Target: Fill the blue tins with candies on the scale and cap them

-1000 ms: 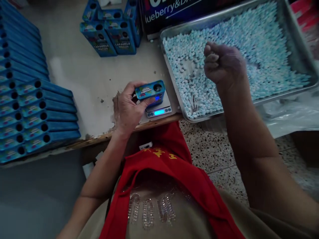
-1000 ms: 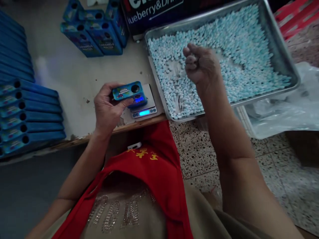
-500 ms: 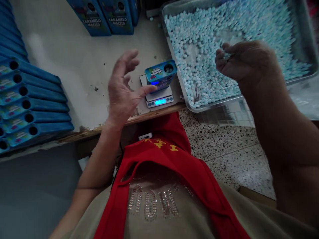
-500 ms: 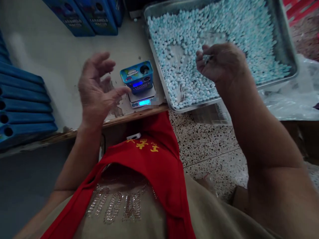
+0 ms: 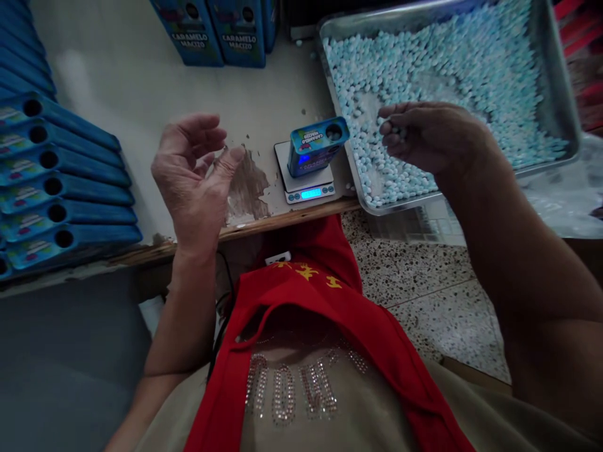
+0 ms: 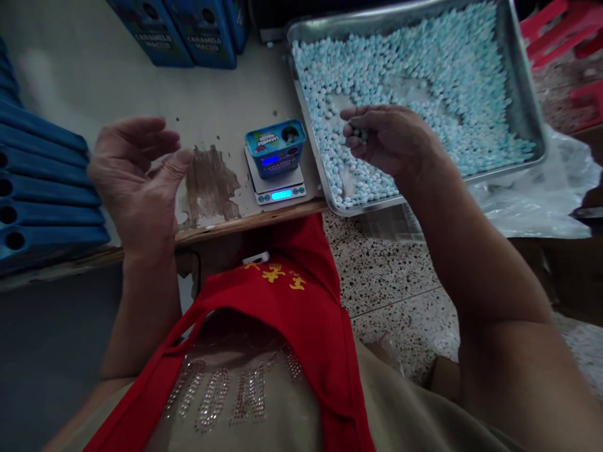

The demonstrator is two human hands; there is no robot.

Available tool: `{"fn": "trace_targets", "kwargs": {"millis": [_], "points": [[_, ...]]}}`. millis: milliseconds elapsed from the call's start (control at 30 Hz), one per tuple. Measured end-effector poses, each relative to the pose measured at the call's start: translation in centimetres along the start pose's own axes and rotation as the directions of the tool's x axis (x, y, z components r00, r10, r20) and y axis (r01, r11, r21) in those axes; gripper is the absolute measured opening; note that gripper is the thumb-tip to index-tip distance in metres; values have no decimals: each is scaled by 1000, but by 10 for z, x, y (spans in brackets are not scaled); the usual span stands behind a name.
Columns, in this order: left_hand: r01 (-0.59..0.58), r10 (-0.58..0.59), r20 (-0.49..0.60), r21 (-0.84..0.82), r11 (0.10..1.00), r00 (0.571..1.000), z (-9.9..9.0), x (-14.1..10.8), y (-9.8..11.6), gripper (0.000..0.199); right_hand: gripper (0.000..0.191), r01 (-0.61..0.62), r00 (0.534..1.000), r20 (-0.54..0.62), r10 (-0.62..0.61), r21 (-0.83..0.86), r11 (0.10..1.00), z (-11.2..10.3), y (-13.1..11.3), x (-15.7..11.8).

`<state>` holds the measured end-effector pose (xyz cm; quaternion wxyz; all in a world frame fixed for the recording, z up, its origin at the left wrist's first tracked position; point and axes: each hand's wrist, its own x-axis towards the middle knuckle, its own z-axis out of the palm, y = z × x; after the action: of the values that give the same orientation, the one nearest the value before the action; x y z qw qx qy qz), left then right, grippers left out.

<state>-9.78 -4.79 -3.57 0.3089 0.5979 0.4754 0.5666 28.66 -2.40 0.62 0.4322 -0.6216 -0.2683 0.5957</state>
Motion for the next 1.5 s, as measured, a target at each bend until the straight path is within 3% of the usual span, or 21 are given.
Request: {"fn": "trace_targets", "kwargs": {"millis": [233,467,600,800,967,1033,1200,1367,1433,1500], "points": [[43,-43,28,4,999,999,0,-8,2,71,23,193,974,127,-187,-39,980,27,-19,-22],[67,-65,107,-12,998,992,11,-17,2,68,28,249,957,167,-237,-57,967,50,-30,-39],[112,-116,151,34,993,982,23,-23,4,70,36,214,968,160,-192,-128,969,47,-37,-40],[111,-125,173,88,990,977,49,-25,-2,75,37,247,963,163,-217,-200,948,24,-42,-26],[95,-124,223,137,986,967,72,-21,-7,76,25,293,944,217,-249,-205,934,43,-44,-36],[92,-120,220,135,987,968,75,-19,-6,75,25,376,909,298,-292,-285,882,58,-45,-41],[121,-142,175,125,985,974,61,-14,-4,73,28,587,799,509,-321,-544,599,78,-50,-40],[167,-183,155,113,979,971,50,-9,-7,76,27,650,759,552,-346,-617,444,80,-53,-34],[165,-181,172,103,981,968,48,-8,-8,78,25,659,752,542,-376,-625,418,80,-54,-35],[162,-178,184,99,982,967,45,-8,-9,78,22,635,773,503,-387,-593,496,74,-53,-35]]}}
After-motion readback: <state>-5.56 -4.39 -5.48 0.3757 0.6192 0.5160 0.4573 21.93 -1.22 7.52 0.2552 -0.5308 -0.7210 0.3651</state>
